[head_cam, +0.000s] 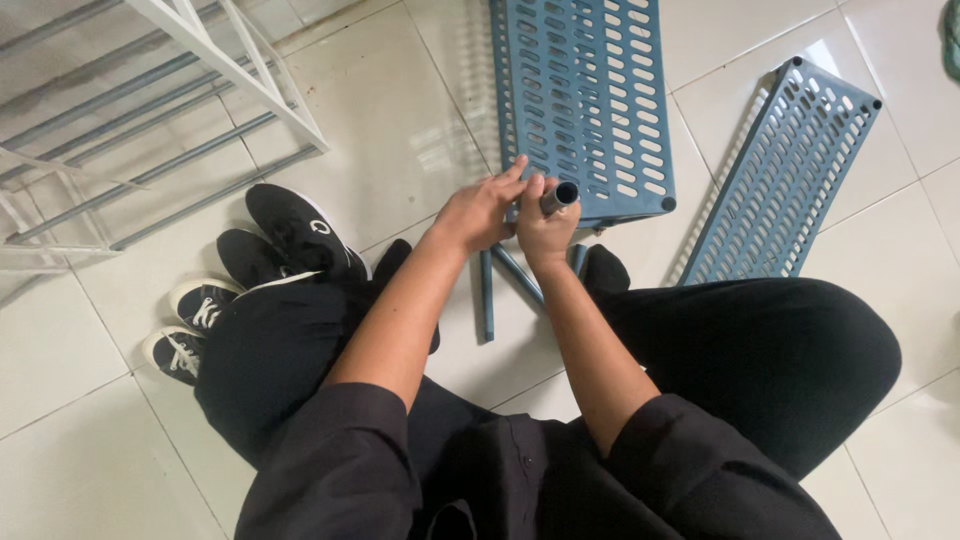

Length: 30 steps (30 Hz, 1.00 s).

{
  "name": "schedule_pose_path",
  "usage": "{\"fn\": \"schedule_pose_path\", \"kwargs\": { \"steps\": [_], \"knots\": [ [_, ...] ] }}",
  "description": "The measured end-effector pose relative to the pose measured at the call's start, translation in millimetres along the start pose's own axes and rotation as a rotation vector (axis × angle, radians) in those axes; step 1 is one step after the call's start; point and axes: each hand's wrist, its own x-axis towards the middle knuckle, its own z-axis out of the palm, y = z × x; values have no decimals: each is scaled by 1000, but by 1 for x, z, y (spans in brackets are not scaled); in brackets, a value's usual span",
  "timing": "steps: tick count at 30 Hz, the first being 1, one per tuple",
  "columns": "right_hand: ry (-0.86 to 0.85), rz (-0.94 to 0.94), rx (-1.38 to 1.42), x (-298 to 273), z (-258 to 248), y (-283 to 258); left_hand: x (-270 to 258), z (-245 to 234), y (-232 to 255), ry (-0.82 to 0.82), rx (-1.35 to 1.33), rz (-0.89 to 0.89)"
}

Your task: The person assembles a blue plastic shoe rack by inserting cylindrical legs into the perforated panels. They then place two pairs of shoes onto the completed rack.

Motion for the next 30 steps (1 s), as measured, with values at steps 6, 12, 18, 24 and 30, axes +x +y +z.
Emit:
{"fn": "schedule_pose_path", "kwargs": {
  "steps": [6, 12, 18, 24, 30],
  "knots": [
    [242, 57, 8, -3, 20, -10, 1, 26, -4, 206, 152, 91],
    [18, 291, 120, -2, 4, -17, 6, 35, -14, 192, 192, 47],
    [-457, -261, -420, 26, -83, -39, 10, 16, -4, 102, 342, -7],
    [-535, -331, -819, 40, -122, -22, 2, -2, -13, 195, 285, -171],
    [-588, -394, -694, 40, -107, -11, -10, -4, -17, 199, 201, -380]
  ]
}}
